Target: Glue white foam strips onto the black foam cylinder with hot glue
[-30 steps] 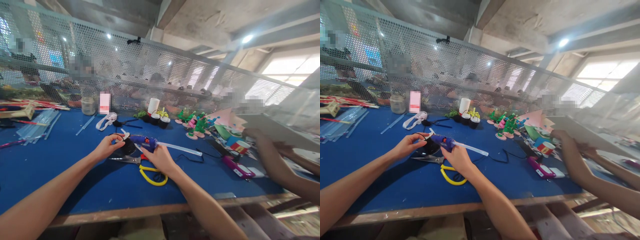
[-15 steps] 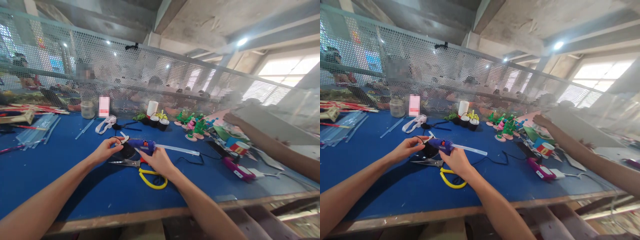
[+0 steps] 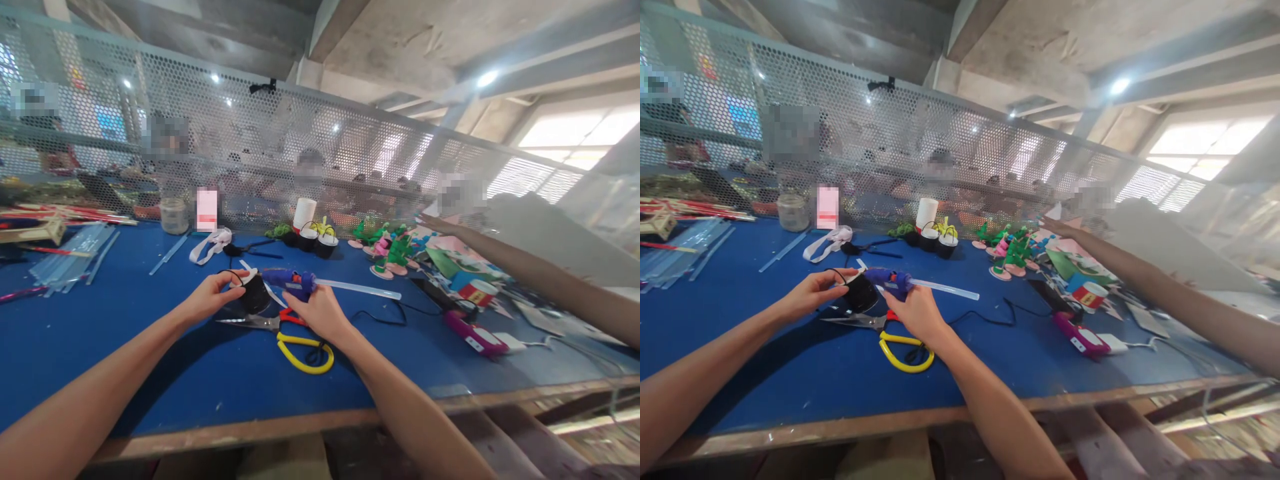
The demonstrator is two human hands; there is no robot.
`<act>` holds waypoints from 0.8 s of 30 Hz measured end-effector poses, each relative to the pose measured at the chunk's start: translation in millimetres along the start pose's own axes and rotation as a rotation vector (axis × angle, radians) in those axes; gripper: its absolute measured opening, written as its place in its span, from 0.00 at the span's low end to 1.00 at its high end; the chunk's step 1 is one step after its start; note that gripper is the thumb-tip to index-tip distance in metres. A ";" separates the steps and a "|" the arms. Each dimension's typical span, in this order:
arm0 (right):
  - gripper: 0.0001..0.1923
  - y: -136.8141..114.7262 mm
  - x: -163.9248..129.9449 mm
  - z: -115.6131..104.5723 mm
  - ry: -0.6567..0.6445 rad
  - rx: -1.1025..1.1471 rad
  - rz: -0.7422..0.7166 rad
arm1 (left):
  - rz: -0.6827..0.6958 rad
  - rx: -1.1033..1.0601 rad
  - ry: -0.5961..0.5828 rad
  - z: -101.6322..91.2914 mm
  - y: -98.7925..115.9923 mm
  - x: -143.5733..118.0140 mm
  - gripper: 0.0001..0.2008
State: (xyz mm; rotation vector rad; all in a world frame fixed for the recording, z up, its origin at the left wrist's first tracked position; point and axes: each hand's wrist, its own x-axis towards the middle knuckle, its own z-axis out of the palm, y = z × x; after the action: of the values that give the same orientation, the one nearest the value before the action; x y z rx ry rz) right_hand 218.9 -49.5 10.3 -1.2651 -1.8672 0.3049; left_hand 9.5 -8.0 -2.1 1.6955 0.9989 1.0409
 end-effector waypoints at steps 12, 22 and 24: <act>0.07 -7.7 -6.1 4.6 -0.085 -0.042 -0.004 | -0.004 0.012 0.024 1.4 0.5 -0.5 0.18; 0.09 1.0 -0.8 -0.2 -0.048 0.033 0.063 | -0.003 -0.005 -0.014 -1.0 -1.1 -0.1 0.17; 0.10 4.1 1.1 -0.6 -0.035 0.037 0.069 | -0.002 -0.008 -0.023 -1.9 -2.2 0.2 0.17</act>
State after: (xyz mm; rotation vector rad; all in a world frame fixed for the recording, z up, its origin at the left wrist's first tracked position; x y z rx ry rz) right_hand 221.8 -46.8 8.7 -1.3080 -1.8413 0.3991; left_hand 7.5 -6.7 -3.6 1.6960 0.9800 1.0207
